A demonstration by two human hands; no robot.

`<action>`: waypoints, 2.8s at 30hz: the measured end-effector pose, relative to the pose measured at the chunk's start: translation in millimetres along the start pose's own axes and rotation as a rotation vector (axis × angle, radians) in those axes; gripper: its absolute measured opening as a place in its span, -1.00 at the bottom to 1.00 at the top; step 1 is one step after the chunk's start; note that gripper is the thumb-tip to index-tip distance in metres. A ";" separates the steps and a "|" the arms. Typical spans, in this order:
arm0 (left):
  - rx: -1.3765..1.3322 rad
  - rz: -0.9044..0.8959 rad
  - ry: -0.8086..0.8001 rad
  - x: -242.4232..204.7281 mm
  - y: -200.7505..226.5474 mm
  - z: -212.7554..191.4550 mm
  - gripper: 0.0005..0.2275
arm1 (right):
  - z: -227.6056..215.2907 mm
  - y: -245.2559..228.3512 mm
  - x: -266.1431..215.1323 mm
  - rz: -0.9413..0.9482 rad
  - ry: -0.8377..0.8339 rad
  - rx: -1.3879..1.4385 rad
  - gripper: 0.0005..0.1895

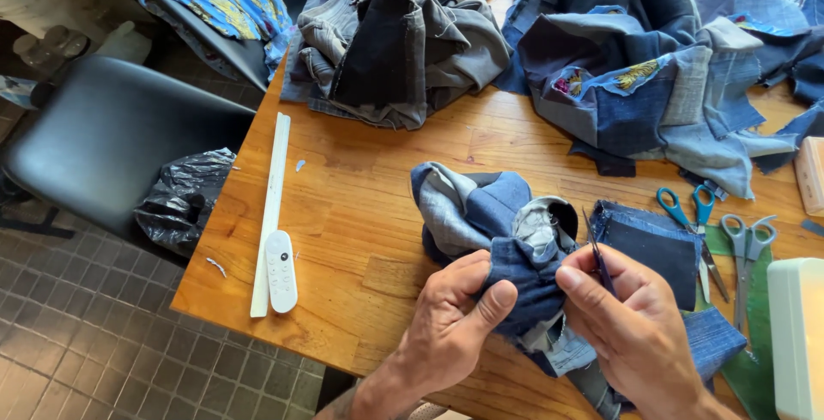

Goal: The person uses small scissors to cut threads and fabric from a piece of denim clothing on a wooden table. The person repeatedly turns the fabric over and trims loose threads and small fabric pieces.

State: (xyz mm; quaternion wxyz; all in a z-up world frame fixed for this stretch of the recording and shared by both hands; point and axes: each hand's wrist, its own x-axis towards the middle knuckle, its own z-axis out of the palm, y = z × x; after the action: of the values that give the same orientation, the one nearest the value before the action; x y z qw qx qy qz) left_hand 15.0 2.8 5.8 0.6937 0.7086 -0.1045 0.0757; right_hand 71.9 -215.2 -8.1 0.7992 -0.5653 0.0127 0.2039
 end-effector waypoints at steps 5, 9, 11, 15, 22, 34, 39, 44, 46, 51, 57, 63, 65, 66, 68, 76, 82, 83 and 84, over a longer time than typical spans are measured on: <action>-0.132 -0.021 -0.042 -0.6 -2.8 4.3 -0.64 | -15.6 2.7 -1.0 0.097 0.004 -0.072 -0.72; -0.174 -0.073 -0.023 -3.6 -6.0 8.4 -0.55 | -4.7 -16.7 -29.1 0.194 0.241 -0.232 -0.64; -0.183 -0.073 -0.017 -4.2 -7.0 10.6 -0.56 | -5.5 1.1 -32.4 -0.483 0.067 -0.569 -0.90; -0.162 -0.065 -0.020 -2.3 -4.1 13.1 -0.56 | 5.7 31.1 -84.4 -0.696 0.186 -0.847 -0.45; -0.125 -0.050 -0.009 -4.0 -4.0 14.9 -0.54 | 22.3 -6.2 -60.3 0.447 0.474 -0.005 -0.45; -0.104 -0.097 0.010 -8.5 -6.6 16.8 -0.56 | -33.4 49.7 -40.6 0.395 -0.147 0.132 -0.36; -0.114 -0.133 0.009 -10.7 -7.5 16.8 -0.53 | -2.4 70.1 -66.1 -0.865 0.299 -0.800 -0.63; -0.083 -0.111 -0.013 -9.3 -2.5 13.6 -0.58 | 3.1 -28.6 -26.6 -0.248 0.148 -0.581 -0.74; -0.080 -0.100 -0.028 -7.7 -1.9 13.0 -0.59 | -7.7 -35.0 -4.6 -0.251 0.080 -0.790 -0.51; -0.039 -0.031 -0.018 -2.1 -2.3 11.1 -0.54 | -16.8 -38.4 28.9 -0.348 -0.191 -0.947 -0.82; 0.014 -0.017 -0.080 0.7 2.1 4.5 -0.61 | -23.0 -36.8 39.0 -0.467 -0.233 -0.999 -0.80; -0.266 -0.134 -0.221 -2.4 -12.5 -10.7 -0.67 | -15.4 -25.7 35.1 -0.502 -0.216 -0.934 -0.77; -0.286 -0.229 -0.176 -4.7 -28.9 -9.5 -0.70 | -15.5 -24.2 36.2 -0.462 -0.281 -0.874 -0.76; -0.307 -0.323 -0.128 -5.7 -37.2 -9.3 -0.72 | -15.2 -23.4 37.1 -0.420 -0.347 -0.815 -0.74; -0.379 -0.335 -0.098 -0.1 -29.8 0.4 -0.73 | -16.8 -24.3 36.2 -0.379 -0.342 -0.786 -0.71; -0.021 -0.120 -0.013 6.4 6.4 8.9 -0.69 | -30.8 -4.0 43.5 0.016 -0.303 -0.310 -0.68; 0.583 0.277 0.257 7.3 6.6 13.4 -0.60 | -31.2 6.1 45.5 0.176 -0.324 -0.058 -0.72; 0.581 0.339 0.200 9.0 1.8 10.4 -0.59 | -32.0 8.4 47.1 0.183 -0.324 -0.050 -0.73; 0.578 0.400 0.142 10.8 -2.9 7.2 -0.58 | -32.8 10.5 48.6 0.189 -0.324 -0.041 -0.74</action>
State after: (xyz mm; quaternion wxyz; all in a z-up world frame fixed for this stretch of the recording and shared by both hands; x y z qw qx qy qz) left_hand 25.8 -4.9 5.6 0.4416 0.8340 -0.1671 0.2856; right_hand 119.7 -226.9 -41.6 0.7564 -0.5377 -0.0672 0.3665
